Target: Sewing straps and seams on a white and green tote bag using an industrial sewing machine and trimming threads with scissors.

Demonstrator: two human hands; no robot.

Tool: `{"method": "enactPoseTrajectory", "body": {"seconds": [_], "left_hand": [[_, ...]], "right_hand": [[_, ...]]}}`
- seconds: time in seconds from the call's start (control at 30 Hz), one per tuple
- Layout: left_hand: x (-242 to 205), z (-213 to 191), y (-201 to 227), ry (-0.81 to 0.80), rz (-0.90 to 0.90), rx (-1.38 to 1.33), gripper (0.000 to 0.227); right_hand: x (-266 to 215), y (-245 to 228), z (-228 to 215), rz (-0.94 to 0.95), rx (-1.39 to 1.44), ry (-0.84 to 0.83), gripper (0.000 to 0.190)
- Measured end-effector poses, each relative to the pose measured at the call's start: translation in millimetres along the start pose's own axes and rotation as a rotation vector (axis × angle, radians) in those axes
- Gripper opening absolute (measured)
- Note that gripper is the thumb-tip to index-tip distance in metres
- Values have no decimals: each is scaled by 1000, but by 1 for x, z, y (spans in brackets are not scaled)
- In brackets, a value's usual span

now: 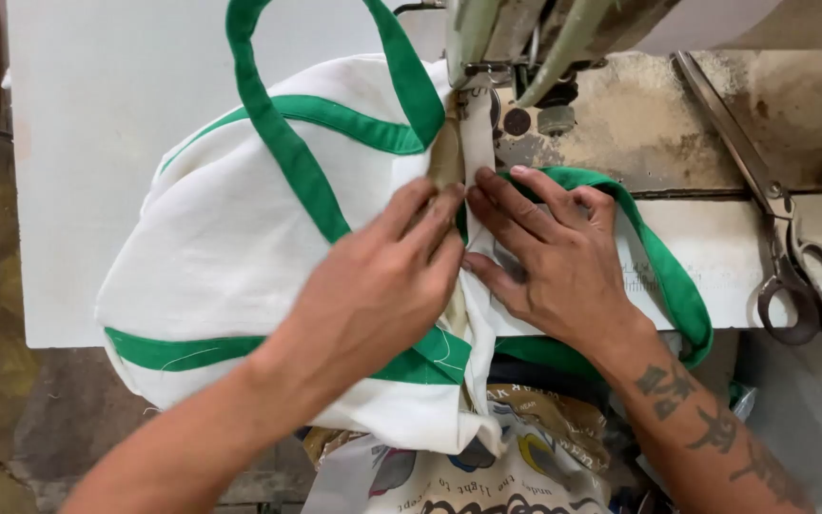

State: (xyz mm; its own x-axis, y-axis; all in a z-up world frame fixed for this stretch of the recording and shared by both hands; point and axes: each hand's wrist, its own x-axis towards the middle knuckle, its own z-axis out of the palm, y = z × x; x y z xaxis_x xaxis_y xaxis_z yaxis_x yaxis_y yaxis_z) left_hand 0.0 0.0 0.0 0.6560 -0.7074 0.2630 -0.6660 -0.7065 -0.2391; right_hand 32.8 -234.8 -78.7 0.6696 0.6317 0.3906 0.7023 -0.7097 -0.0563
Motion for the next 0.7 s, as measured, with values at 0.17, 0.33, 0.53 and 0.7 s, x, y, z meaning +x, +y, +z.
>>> {"method": "enactPoseTrajectory", "body": {"seconds": [0.17,0.33,0.53,0.7], "left_hand": [[13,19,-26,93,-347,-472,46],[3,87,-54,66,-706,-758,27],[5,48,-76,-338,-1137,-1349,38],[5,46,-77,-331,-1141,-1405,44]], "right_hand": [[1,-6,-3,34,21,15,53],[-1,-11,1,79,38,63,55],[-5,-6,4,90,53,46,59],[-7,-5,7,96,71,59,61]]}}
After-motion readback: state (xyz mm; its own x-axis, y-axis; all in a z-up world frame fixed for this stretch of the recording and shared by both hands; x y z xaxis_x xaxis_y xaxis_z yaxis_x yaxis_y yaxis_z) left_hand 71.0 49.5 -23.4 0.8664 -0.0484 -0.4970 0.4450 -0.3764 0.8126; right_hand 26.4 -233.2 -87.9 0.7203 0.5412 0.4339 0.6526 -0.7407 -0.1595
